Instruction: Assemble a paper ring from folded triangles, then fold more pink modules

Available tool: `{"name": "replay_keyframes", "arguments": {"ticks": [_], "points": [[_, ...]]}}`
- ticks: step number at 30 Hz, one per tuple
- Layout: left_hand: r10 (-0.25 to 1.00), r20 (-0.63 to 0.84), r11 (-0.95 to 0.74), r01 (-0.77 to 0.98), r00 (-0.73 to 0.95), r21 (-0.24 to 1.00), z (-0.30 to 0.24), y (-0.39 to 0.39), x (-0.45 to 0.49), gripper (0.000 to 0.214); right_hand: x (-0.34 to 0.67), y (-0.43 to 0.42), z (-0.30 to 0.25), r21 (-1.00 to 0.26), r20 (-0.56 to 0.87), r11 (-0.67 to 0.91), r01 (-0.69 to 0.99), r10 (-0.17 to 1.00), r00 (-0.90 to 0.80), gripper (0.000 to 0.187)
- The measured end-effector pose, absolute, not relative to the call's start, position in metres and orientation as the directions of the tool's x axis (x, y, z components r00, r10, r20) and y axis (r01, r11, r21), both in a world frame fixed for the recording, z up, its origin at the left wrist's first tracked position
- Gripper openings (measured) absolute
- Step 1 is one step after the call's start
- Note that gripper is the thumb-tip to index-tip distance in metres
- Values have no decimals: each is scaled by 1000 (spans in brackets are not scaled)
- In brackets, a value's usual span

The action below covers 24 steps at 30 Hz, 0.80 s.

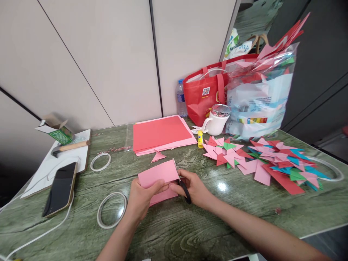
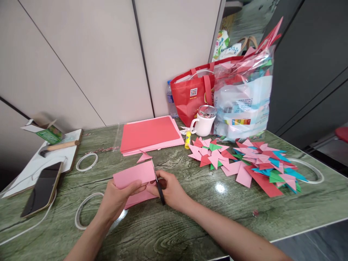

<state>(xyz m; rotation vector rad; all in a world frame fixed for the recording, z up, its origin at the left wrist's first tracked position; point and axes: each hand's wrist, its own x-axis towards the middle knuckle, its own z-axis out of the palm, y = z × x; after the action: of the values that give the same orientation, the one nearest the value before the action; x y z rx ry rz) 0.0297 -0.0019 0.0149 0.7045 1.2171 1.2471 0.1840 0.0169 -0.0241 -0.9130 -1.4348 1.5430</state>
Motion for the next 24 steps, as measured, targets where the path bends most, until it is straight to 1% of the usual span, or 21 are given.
{"name": "replay_keyframes", "arguments": {"ticks": [5,11,19,24], "points": [[946,-303,252,-319,-119,914,16,-3,29,39,184,16,-22,-998,9,-14,-57,921,-389,35],[951,-290,246,-309,-105,919,17,-3,29,38,184,16,-23,-998,2,-23,-60,924,-383,36],[952,-285,240,-301,-111,923,15,-3,30,37,184,15,-22,-996,-55,-77,-46,926,-374,39],[952,-280,235,-295,-120,926,15,-3,31,37,186,17,-23,-996,-51,-70,-46,940,-337,38]]}}
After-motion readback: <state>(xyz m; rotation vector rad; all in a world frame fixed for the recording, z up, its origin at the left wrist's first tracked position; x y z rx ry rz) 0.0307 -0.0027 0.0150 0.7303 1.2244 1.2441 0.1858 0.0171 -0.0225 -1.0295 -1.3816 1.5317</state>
